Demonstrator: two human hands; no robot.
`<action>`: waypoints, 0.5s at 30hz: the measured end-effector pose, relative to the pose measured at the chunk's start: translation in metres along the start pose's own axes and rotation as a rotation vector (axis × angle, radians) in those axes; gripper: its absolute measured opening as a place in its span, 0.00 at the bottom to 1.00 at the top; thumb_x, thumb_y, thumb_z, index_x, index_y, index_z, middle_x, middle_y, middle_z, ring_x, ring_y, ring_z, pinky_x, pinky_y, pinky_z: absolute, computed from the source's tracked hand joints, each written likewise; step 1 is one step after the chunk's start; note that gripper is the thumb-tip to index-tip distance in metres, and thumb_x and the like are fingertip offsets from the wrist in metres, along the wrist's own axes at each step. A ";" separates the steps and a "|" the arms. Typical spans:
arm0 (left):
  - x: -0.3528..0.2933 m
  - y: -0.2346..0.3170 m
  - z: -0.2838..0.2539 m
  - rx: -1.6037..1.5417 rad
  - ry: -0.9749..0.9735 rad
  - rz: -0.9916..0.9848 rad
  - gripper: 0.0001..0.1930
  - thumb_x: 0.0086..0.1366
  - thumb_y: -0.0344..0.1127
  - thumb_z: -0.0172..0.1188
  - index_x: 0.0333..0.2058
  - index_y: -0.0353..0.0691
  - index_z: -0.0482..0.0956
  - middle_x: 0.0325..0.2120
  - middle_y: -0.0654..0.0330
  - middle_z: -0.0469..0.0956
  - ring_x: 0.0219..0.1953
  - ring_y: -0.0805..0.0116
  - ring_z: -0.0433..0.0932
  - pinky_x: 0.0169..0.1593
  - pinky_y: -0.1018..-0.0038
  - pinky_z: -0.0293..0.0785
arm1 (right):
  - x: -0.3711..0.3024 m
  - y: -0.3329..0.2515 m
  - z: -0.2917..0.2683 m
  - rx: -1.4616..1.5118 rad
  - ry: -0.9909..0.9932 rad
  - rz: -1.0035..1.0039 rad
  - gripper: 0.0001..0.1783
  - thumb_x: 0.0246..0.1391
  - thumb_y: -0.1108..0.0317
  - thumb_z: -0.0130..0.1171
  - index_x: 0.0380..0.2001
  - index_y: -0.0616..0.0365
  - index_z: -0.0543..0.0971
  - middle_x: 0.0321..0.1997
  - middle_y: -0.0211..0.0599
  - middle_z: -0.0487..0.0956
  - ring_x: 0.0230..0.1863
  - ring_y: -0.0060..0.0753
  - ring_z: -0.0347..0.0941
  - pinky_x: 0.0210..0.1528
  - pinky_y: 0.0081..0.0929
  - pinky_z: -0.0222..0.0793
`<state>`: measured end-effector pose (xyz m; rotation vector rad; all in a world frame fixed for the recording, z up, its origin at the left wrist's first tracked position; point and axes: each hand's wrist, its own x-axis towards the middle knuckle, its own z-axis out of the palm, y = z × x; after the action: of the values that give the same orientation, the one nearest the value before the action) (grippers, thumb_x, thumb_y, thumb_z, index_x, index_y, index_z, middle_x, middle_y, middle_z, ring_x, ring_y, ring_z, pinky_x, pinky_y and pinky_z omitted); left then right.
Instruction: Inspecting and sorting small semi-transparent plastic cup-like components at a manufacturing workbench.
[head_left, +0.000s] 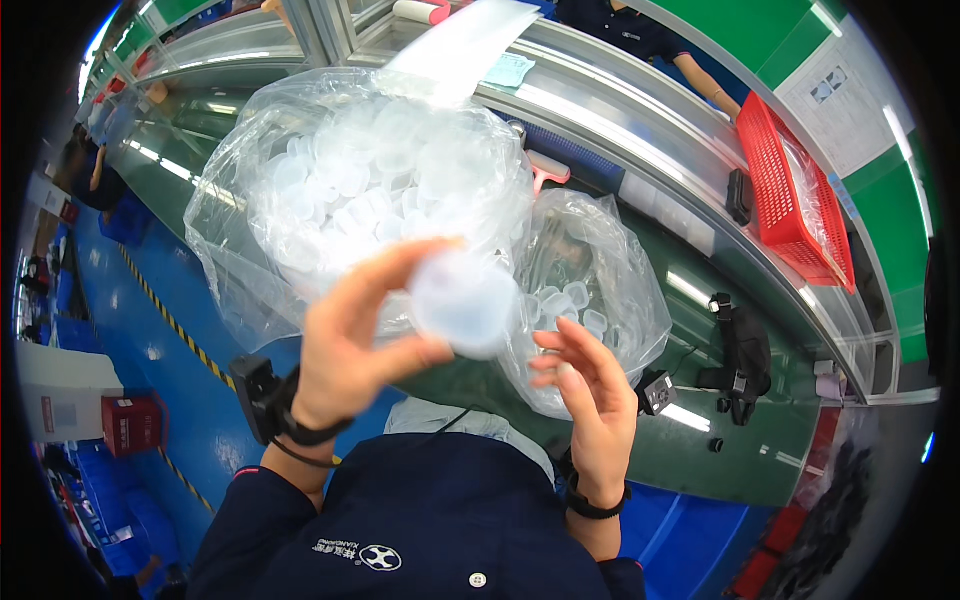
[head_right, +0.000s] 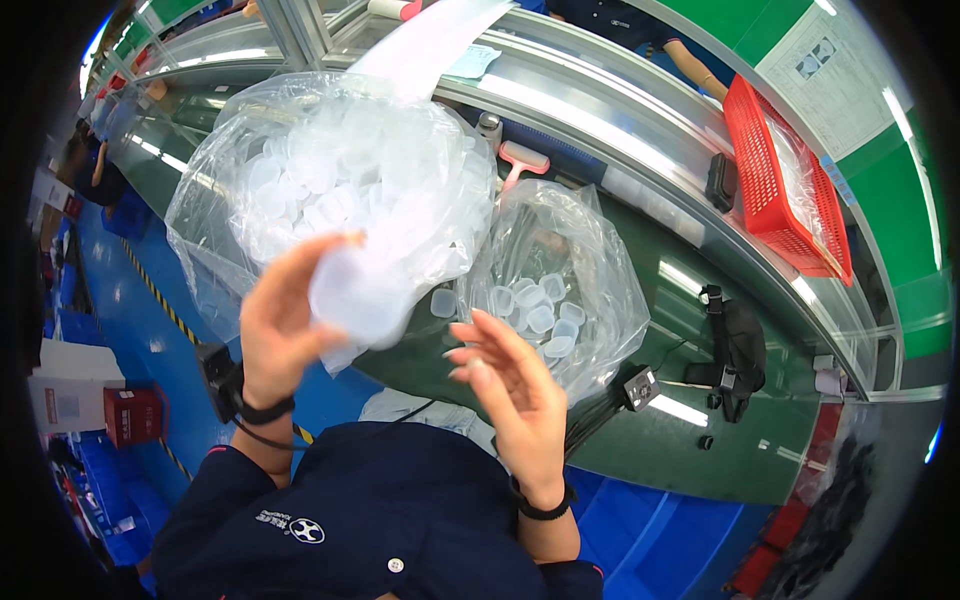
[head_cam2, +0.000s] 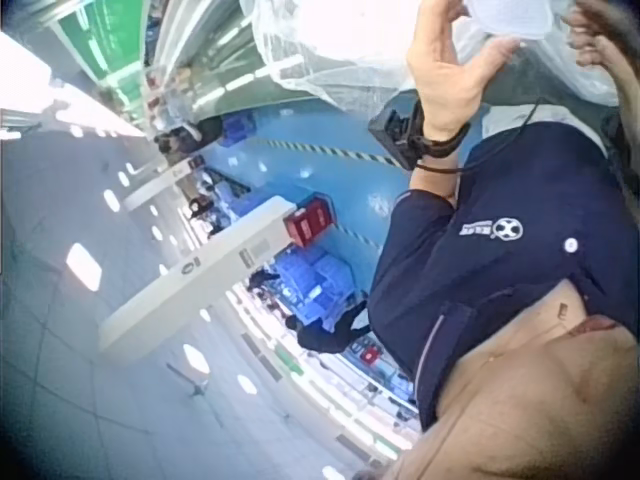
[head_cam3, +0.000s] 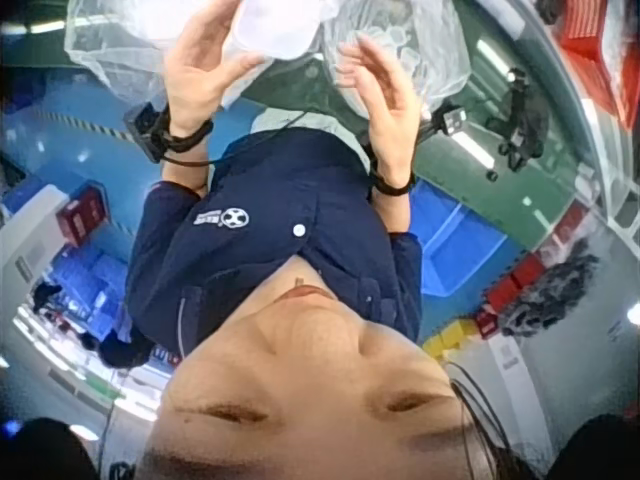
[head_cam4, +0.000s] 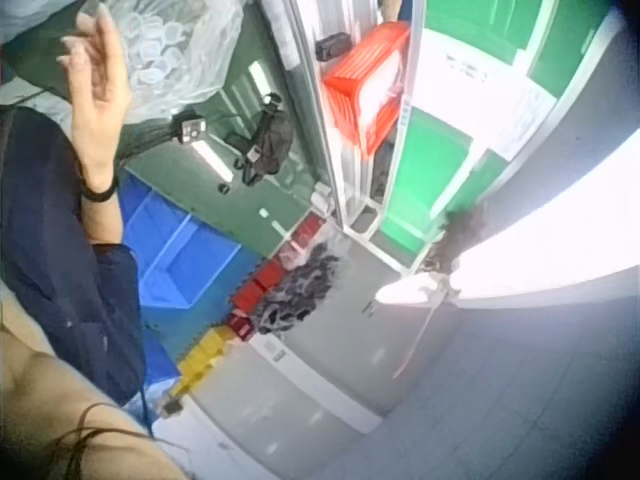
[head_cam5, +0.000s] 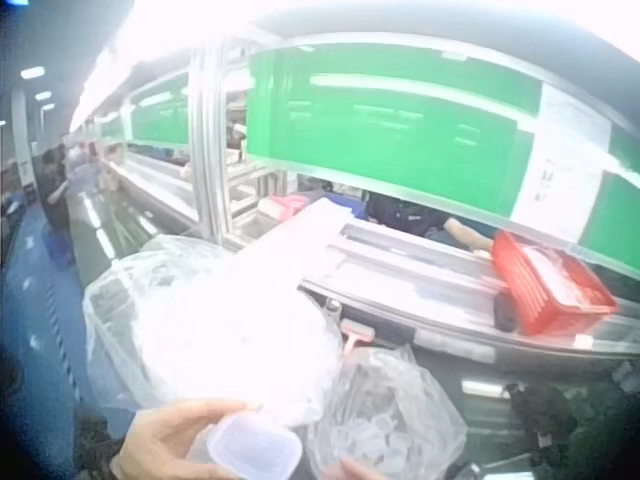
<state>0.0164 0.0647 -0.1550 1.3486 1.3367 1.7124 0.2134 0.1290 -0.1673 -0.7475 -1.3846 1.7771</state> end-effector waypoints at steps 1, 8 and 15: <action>-0.006 0.007 0.006 -0.049 -0.122 -0.022 0.30 0.42 0.24 0.64 0.48 0.33 0.65 0.46 0.49 0.68 0.49 0.64 0.67 0.49 0.74 0.63 | -0.003 -0.006 0.004 0.188 -0.077 -0.010 0.22 0.51 0.75 0.47 0.51 0.68 0.61 0.47 0.46 0.69 0.42 0.31 0.69 0.40 0.24 0.67; -0.013 0.025 0.031 -0.140 -0.261 0.059 0.31 0.44 0.23 0.63 0.49 0.33 0.62 0.47 0.47 0.65 0.48 0.63 0.69 0.46 0.74 0.68 | -0.020 -0.028 0.008 0.322 -0.131 -0.027 0.26 0.46 0.81 0.51 0.50 0.74 0.58 0.48 0.54 0.66 0.37 0.32 0.71 0.25 0.21 0.73; -0.013 0.030 0.025 -0.097 -0.384 -0.060 0.37 0.44 0.34 0.67 0.50 0.25 0.57 0.43 0.44 0.67 0.44 0.60 0.70 0.45 0.71 0.67 | -0.028 -0.025 0.011 0.371 -0.082 -0.047 0.26 0.45 0.80 0.52 0.49 0.75 0.58 0.44 0.56 0.68 0.28 0.34 0.74 0.23 0.21 0.73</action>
<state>0.0484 0.0523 -0.1316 1.4741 1.0516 1.3713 0.2252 0.1030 -0.1401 -0.4434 -1.0672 1.9697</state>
